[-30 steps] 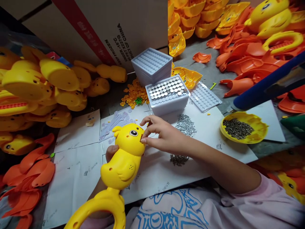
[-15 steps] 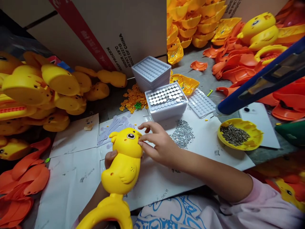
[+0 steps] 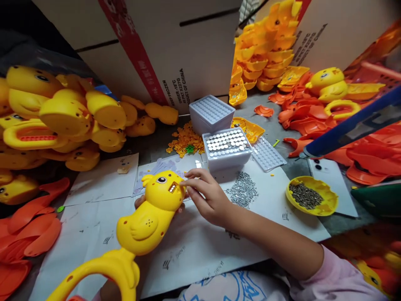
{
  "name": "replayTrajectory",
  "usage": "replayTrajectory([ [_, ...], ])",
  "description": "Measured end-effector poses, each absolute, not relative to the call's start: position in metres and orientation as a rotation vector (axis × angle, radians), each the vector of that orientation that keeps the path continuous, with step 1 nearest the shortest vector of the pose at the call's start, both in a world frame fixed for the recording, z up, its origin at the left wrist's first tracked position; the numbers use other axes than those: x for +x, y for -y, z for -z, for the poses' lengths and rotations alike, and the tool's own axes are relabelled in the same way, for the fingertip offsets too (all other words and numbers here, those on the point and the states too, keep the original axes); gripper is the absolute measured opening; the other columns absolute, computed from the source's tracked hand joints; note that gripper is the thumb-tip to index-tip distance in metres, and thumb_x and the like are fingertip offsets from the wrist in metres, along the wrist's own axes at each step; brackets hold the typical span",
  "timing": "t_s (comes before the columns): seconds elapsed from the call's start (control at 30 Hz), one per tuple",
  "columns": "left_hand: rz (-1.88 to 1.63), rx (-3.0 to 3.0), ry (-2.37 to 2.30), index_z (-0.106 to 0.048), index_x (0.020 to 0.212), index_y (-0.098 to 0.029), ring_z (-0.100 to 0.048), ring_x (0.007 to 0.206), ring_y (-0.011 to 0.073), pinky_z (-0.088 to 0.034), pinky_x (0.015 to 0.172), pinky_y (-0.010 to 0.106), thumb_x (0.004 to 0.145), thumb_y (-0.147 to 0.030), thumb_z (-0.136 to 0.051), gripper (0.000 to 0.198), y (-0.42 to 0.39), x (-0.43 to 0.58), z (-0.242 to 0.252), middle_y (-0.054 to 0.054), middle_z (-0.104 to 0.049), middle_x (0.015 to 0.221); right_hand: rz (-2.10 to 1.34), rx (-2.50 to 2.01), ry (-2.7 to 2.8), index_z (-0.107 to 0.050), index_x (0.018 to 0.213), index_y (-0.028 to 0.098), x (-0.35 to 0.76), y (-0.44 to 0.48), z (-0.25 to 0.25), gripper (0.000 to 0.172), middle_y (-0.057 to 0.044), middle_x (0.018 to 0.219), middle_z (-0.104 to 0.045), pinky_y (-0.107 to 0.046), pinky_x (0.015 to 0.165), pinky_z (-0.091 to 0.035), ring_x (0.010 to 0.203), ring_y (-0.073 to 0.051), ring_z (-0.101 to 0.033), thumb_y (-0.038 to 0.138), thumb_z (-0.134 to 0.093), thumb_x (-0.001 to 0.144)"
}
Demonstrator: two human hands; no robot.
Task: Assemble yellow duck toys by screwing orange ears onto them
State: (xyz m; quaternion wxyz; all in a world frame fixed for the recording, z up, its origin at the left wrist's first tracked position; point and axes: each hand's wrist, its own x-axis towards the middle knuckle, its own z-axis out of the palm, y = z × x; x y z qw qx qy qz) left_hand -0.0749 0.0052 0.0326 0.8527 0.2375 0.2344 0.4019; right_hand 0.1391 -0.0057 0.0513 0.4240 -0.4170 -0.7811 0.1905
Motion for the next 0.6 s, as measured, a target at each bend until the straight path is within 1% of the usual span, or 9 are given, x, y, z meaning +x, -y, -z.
replayTrajectory([
  [0.07, -0.952, 0.498, -0.448, -0.066, 0.122, -0.027, -0.07, 0.106, 0.0295, -0.059, 0.073, 0.031, 0.064, -0.052, -0.088, 0.067, -0.008, -0.077, -0.043, 0.005, -0.071, 0.118, -0.578, -1.273, 2.15, -0.064, 0.123, 0.016, 0.127, -0.015, -0.055, 0.033, -0.013, 0.124, -0.064, -0.031, 0.105, -0.053, 0.12, -0.016, -0.061, 0.018, -0.038, 0.104],
  [0.1, -1.014, 0.494, -0.431, -0.066, 0.121, -0.03, -0.069, 0.11, 0.0303, -0.058, 0.073, 0.029, 0.062, -0.051, -0.089, 0.067, -0.009, -0.077, -0.047, 0.003, -0.071, 0.119, -0.585, -1.391, 2.238, -0.063, 0.124, 0.016, 0.12, -0.028, -0.056, 0.032, -0.013, 0.125, -0.065, -0.033, 0.104, -0.053, 0.119, -0.018, -0.061, 0.016, -0.04, 0.103],
  [0.2, -1.151, 0.509, -0.385, -0.069, 0.117, -0.035, -0.069, 0.109, 0.0304, -0.058, 0.072, 0.028, 0.065, -0.049, -0.087, 0.057, -0.008, -0.075, -0.059, 0.002, -0.07, 0.118, -0.545, -1.671, 2.32, -0.065, 0.119, 0.012, 0.104, -0.067, -0.052, 0.027, -0.016, 0.123, -0.065, -0.041, 0.094, -0.058, 0.113, -0.024, -0.065, 0.013, -0.047, 0.1],
  [0.27, -1.187, 0.541, -0.362, -0.07, 0.116, -0.04, -0.069, 0.108, 0.0307, -0.058, 0.072, 0.029, 0.067, -0.047, -0.085, 0.052, -0.007, -0.074, -0.062, 0.001, -0.069, 0.119, -0.513, -1.838, 2.325, -0.064, 0.119, 0.011, 0.097, -0.088, -0.047, 0.023, -0.014, 0.123, -0.065, -0.041, 0.09, -0.06, 0.108, -0.023, -0.066, 0.02, -0.054, 0.1],
  [0.3, -1.196, 0.552, -0.355, -0.07, 0.116, -0.041, -0.068, 0.109, 0.0304, -0.058, 0.073, 0.029, 0.068, -0.046, -0.084, 0.049, -0.007, -0.074, -0.063, 0.0, -0.068, 0.12, -0.498, -1.899, 2.328, -0.063, 0.12, 0.012, 0.094, -0.095, -0.045, 0.025, -0.012, 0.124, -0.064, -0.04, 0.09, -0.06, 0.107, -0.021, -0.066, 0.025, -0.058, 0.099],
  [0.37, -1.197, 0.561, -0.35, -0.07, 0.116, -0.042, -0.067, 0.11, 0.0297, -0.057, 0.074, 0.028, 0.07, -0.045, -0.083, 0.048, -0.007, -0.075, -0.063, 0.0, -0.068, 0.121, -0.468, -1.964, 2.343, -0.063, 0.122, 0.014, 0.091, -0.103, -0.042, 0.03, -0.01, 0.127, -0.063, -0.04, 0.091, -0.06, 0.109, -0.02, -0.066, 0.033, -0.063, 0.098],
  [0.47, -1.185, 0.56, -0.326, -0.069, 0.117, -0.04, -0.066, 0.112, 0.03, -0.057, 0.076, 0.028, 0.072, -0.047, -0.082, 0.048, -0.007, -0.077, -0.062, 0.001, -0.067, 0.123, -0.444, -1.976, 2.377, -0.063, 0.122, 0.015, 0.092, -0.104, -0.043, 0.031, -0.011, 0.129, -0.062, -0.041, 0.094, -0.059, 0.113, -0.022, -0.064, 0.034, -0.063, 0.097],
  [0.6, -1.172, 0.557, -0.283, -0.068, 0.118, -0.038, -0.065, 0.113, 0.0318, -0.057, 0.077, 0.03, 0.072, -0.049, -0.08, 0.048, -0.008, -0.079, -0.06, -0.001, -0.066, 0.126, -0.503, -1.927, 2.404, -0.064, 0.121, 0.015, 0.097, -0.1, -0.046, 0.031, -0.01, 0.126, -0.064, -0.044, 0.098, -0.057, 0.114, -0.022, -0.064, 0.035, -0.062, 0.098],
])
